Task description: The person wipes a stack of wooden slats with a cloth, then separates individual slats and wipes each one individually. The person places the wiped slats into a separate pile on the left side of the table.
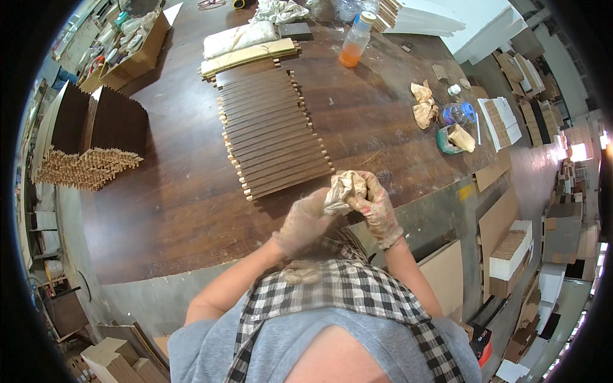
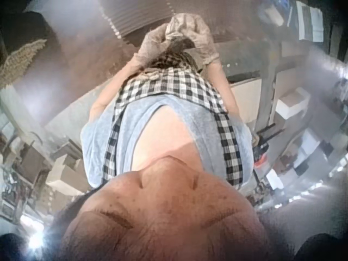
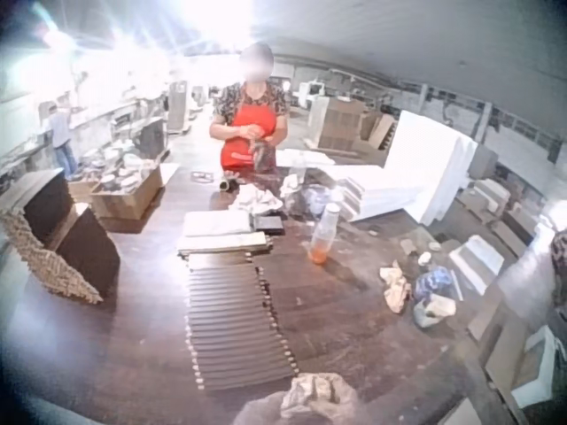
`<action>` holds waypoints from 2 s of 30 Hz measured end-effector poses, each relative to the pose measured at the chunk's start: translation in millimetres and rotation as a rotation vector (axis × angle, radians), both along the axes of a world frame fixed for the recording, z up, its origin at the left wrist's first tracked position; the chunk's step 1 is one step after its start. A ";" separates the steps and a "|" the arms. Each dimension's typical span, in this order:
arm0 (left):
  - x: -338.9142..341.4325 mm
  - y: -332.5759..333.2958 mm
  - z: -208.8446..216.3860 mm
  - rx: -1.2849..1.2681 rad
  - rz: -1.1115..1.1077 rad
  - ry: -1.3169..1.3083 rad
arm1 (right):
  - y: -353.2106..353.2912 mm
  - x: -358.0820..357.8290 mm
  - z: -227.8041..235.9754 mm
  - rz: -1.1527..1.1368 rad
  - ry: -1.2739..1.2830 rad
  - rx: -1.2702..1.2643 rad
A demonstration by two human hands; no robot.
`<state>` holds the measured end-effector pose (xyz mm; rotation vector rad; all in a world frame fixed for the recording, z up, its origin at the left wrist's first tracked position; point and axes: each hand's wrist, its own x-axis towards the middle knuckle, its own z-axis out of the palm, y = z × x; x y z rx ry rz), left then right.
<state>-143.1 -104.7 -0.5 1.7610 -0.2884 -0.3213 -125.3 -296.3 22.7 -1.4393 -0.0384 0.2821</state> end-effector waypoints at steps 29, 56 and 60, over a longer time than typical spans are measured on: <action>-28.1 -20.2 -12.0 -0.389 0.289 0.152 | -29.6 -24.0 -20.8 -0.479 0.121 0.560; 0.9 -45.0 1.2 -0.055 0.366 -0.112 | -40.2 -3.0 19.2 0.061 -0.637 -0.614; 1.9 -30.6 14.6 -0.337 0.281 0.173 | -40.2 -20.2 -0.4 -0.125 -0.115 -0.410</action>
